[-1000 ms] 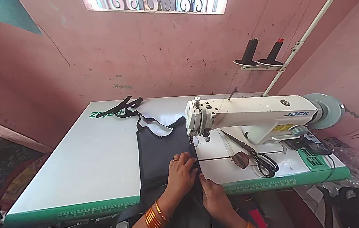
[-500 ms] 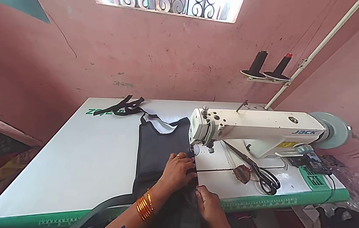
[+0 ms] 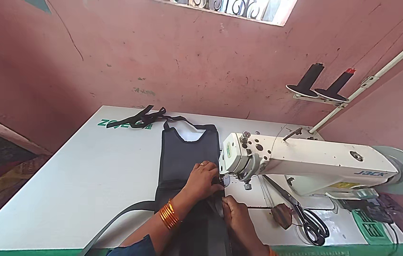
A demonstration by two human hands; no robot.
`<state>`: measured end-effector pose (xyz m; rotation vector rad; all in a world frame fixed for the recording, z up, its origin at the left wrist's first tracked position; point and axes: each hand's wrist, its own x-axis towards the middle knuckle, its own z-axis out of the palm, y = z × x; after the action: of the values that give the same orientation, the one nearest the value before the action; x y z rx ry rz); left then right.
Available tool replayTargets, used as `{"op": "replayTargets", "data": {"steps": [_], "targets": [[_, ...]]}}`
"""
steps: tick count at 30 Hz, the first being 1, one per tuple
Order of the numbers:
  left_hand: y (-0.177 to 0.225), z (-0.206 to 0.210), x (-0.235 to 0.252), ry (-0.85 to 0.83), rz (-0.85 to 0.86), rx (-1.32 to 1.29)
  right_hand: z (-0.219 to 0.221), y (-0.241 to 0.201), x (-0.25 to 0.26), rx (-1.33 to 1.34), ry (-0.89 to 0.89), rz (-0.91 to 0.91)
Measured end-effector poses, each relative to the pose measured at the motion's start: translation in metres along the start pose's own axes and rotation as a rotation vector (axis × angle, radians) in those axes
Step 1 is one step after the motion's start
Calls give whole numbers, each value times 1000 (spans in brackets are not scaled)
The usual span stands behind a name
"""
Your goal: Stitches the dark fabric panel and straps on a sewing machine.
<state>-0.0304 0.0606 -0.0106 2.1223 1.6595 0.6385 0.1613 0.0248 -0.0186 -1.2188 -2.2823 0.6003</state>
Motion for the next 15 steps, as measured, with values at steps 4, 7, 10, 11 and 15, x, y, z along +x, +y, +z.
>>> {"op": "replayTargets", "data": {"steps": [4, 7, 10, 11, 15], "targets": [[17, 16, -33, 253, 431, 73, 1, -1, -4, 114, 95, 22], [36, 21, -57, 279, 529, -89, 1, -4, -17, 277, 133, 79], [43, -5, -72, 133, 186, -36, -2, -11, -35, 254, 117, 130], [45, -28, -69, -137, -25, -52, -4, -13, -41, 254, 94, 162], [61, -40, -40, -371, -349, -9, -12, -21, -54, 246, 60, 228]]}}
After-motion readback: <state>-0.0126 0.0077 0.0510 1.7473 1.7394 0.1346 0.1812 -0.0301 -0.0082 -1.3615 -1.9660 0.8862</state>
